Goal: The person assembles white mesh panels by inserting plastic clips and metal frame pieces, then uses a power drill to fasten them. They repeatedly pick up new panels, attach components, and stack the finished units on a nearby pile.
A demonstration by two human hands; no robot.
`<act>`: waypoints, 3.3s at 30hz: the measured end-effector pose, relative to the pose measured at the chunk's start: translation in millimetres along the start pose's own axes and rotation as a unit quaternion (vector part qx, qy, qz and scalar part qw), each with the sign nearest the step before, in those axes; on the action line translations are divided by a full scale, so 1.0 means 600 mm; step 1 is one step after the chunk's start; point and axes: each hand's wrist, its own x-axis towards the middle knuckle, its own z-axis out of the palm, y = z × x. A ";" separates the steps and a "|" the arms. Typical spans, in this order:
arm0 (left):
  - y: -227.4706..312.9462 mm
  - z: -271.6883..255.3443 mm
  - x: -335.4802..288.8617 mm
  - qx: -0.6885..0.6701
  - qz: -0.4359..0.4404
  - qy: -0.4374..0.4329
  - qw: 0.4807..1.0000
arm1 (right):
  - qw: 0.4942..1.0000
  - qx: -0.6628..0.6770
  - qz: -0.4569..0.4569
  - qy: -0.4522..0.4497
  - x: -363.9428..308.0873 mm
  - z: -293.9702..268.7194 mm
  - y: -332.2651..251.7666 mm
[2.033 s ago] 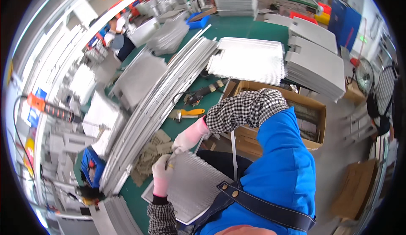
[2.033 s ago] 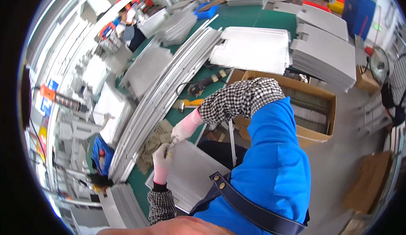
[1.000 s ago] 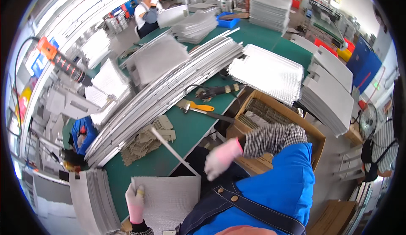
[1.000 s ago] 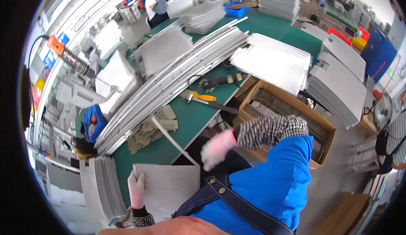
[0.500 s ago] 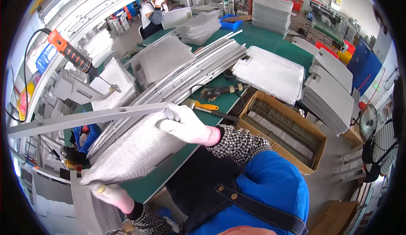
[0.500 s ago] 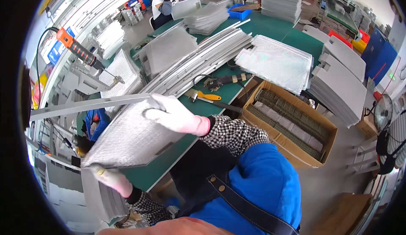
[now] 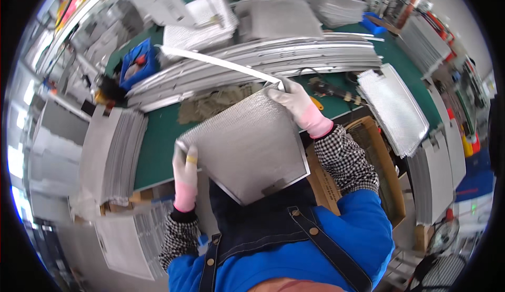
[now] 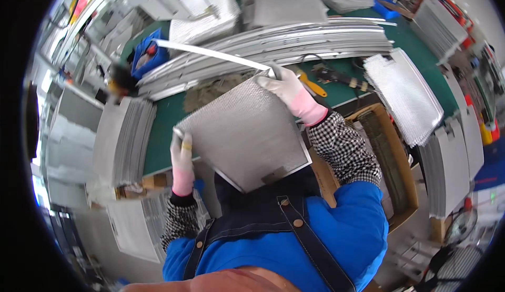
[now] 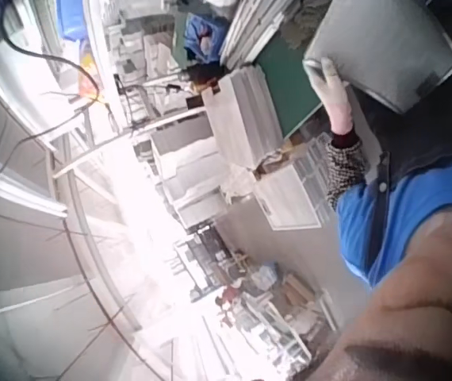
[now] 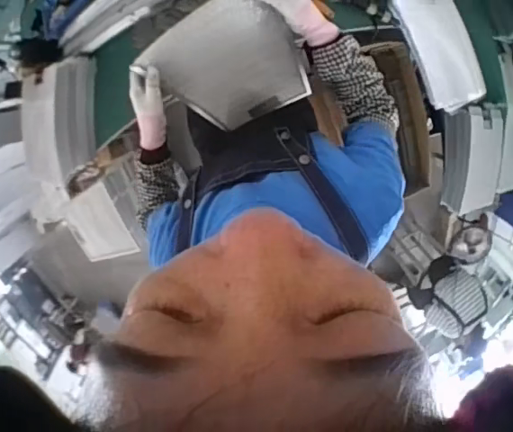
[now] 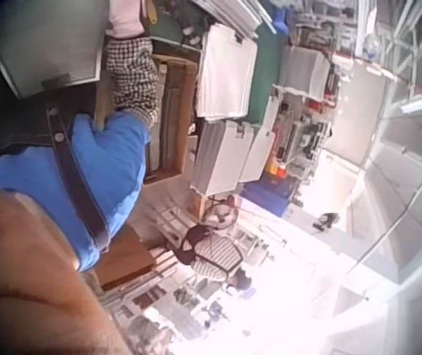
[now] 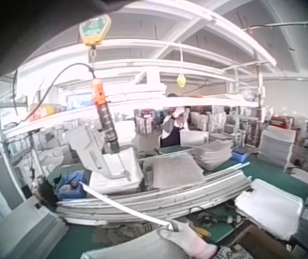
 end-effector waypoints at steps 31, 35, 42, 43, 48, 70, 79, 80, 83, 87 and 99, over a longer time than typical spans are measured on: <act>0.114 0.054 0.167 0.310 0.101 -0.371 0.869 | 0.828 -0.434 -0.116 -0.335 0.054 -0.017 -0.090; 0.123 0.062 0.178 0.306 0.125 -0.387 0.861 | 0.824 -0.453 -0.163 -0.299 0.047 0.092 -0.080; 0.092 -0.005 0.135 0.275 0.162 -0.248 0.915 | 0.823 -0.408 -0.103 -0.381 0.067 0.091 -0.084; 0.082 0.001 0.128 0.307 0.155 -0.228 0.911 | 0.826 -0.405 -0.107 -0.376 0.068 0.090 -0.079; 0.040 0.066 0.075 0.196 0.154 -0.048 0.967 | 0.848 -0.381 -0.121 -0.348 0.067 0.076 -0.061; 0.100 0.058 -0.009 0.034 0.016 -0.089 0.995 | 0.813 -0.289 0.031 -0.505 0.063 0.026 -0.099; 0.094 0.018 -0.002 -0.071 -0.060 -0.043 0.995 | 0.812 -0.337 -0.099 -0.466 0.059 0.094 -0.085; 0.086 0.016 0.003 -0.007 0.001 -0.043 0.999 | 0.805 -0.365 -0.095 -0.458 0.061 0.101 -0.085; 0.059 0.008 0.018 0.130 0.161 -0.021 0.978 | 0.785 -0.440 -0.148 -0.410 0.068 0.121 -0.077; 0.055 0.015 0.020 0.129 0.097 -0.007 0.987 | 0.749 -0.470 -0.346 -0.314 0.063 0.161 -0.048; 0.012 0.009 0.027 -0.189 -0.156 -0.074 0.967 | 0.697 -0.526 -0.384 -0.298 0.039 0.160 -0.042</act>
